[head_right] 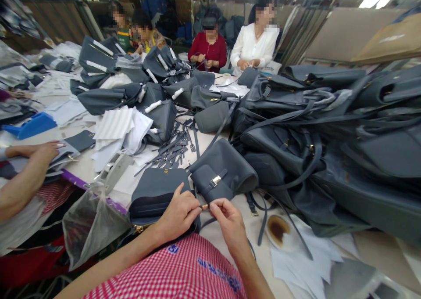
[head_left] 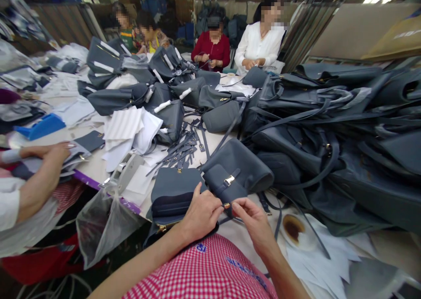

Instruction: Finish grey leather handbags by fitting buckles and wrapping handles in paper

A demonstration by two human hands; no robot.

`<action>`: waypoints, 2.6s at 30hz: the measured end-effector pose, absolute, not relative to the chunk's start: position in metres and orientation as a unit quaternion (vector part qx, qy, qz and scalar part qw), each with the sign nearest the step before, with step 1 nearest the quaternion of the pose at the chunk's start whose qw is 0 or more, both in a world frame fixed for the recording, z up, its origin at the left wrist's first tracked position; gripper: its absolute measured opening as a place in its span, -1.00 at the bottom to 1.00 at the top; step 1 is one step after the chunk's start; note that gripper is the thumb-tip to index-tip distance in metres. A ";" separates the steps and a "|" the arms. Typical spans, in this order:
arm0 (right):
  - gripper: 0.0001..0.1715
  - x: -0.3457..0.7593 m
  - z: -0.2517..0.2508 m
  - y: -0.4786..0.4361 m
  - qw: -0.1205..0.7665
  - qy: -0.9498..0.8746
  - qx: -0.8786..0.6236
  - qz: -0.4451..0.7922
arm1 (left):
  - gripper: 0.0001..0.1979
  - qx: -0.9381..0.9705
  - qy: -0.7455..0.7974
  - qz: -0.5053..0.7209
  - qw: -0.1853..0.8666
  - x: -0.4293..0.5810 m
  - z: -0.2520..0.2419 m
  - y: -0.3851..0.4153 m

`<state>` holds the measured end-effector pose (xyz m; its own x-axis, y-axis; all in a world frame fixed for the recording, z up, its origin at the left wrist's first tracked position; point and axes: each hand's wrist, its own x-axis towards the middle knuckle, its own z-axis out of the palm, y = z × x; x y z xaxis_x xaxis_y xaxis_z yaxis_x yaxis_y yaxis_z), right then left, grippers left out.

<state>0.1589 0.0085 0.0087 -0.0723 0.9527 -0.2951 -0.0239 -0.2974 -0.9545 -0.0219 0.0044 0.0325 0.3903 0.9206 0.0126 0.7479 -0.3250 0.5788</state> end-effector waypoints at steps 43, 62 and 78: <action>-0.72 0.140 -0.015 0.034 0.422 -0.851 -0.270 0.156 | -0.56 0.500 0.640 0.283 0.510 -0.169 0.041 0.029; -0.64 0.078 -0.002 0.149 0.143 -0.833 -0.439 0.305 | -0.60 0.746 0.622 0.150 0.183 -0.096 0.064 0.007; -0.82 -0.045 -0.098 0.252 -0.032 -0.891 -0.355 0.282 | -0.54 0.702 0.610 0.254 0.265 -0.142 0.005 0.041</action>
<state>-0.0450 0.2521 -0.0976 -0.7463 0.6142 -0.2566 0.6499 0.5891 -0.4802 -0.1421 0.0408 0.0053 0.1261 0.9915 0.0328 0.7222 -0.1144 0.6821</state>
